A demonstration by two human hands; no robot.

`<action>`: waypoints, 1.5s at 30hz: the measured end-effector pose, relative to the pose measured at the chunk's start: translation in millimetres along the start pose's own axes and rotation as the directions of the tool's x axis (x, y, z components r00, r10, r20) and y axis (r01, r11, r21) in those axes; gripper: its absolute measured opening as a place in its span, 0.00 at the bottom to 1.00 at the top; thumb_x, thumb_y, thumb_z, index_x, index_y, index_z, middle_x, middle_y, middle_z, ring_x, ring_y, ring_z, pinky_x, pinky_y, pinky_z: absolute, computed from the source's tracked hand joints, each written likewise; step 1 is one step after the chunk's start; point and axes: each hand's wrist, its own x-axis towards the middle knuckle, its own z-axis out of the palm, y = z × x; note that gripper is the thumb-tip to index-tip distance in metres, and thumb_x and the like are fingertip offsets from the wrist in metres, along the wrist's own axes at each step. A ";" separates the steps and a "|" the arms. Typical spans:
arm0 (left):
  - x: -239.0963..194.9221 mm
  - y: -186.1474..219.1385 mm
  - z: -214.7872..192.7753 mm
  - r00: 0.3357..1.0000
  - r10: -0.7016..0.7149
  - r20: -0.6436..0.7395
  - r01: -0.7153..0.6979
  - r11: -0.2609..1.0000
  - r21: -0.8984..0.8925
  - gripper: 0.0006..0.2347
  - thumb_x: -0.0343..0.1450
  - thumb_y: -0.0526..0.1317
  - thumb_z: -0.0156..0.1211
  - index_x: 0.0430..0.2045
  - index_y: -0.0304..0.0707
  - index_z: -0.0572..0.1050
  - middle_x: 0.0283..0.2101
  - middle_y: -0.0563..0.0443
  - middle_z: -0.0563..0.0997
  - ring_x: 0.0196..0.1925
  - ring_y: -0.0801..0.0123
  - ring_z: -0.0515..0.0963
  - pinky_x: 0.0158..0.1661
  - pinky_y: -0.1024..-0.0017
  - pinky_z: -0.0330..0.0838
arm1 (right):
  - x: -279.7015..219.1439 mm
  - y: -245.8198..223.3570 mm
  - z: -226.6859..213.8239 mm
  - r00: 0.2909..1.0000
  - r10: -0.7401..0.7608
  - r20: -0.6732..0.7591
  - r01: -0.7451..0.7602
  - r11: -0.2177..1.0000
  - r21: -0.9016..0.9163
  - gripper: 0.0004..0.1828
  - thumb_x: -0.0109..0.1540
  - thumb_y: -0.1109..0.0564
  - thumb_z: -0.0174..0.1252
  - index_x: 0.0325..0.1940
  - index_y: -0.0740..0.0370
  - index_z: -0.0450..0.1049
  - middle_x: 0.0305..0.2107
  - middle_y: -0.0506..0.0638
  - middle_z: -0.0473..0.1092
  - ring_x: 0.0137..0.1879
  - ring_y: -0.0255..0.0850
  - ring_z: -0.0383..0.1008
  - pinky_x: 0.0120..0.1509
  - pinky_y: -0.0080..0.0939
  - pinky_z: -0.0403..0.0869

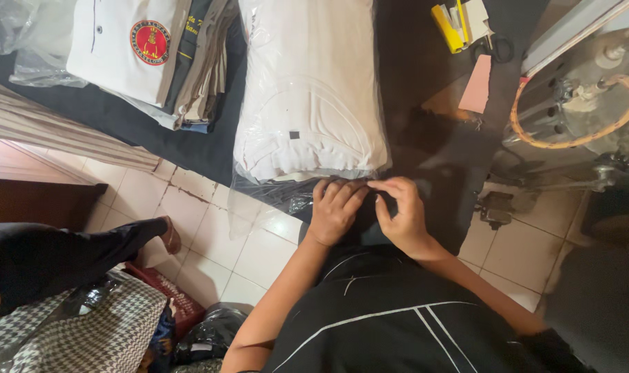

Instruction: The person folds a stack of white shirts and places them into a clear plastic bag. They smooth the contents, fold the top of the bag, and use a stapler to seal the package. The person then folds the bottom of the bag and staples it as well.

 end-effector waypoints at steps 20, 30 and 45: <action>24.1 -11.9 23.2 0.986 -0.041 -0.164 0.035 0.999 -0.036 0.08 0.66 0.30 0.62 0.38 0.38 0.79 0.35 0.53 0.80 0.38 0.60 0.78 0.43 0.61 0.67 | 27.3 23.8 23.0 0.953 -0.257 -0.159 0.226 0.956 -0.188 0.14 0.49 0.67 0.71 0.37 0.66 0.79 0.38 0.51 0.71 0.49 0.52 0.70 0.58 0.54 0.68; 17.1 -14.8 4.1 0.998 0.013 -0.053 -0.019 0.994 -0.110 0.06 0.68 0.30 0.67 0.37 0.36 0.78 0.35 0.52 0.78 0.36 0.62 0.77 0.41 0.61 0.68 | 31.6 32.6 18.6 0.959 -0.257 -0.115 0.231 0.952 -0.203 0.08 0.50 0.67 0.64 0.32 0.60 0.79 0.32 0.46 0.72 0.47 0.43 0.71 0.62 0.55 0.61; 52.2 -18.9 -25.5 0.836 0.432 0.339 -0.546 0.715 0.436 0.11 0.74 0.43 0.54 0.47 0.48 0.79 0.66 0.55 0.71 0.69 0.65 0.63 0.59 0.64 0.64 | 31.7 37.2 12.7 0.949 -0.287 -0.133 0.272 0.955 -0.122 0.08 0.54 0.66 0.65 0.35 0.59 0.76 0.35 0.46 0.72 0.48 0.45 0.73 0.62 0.55 0.61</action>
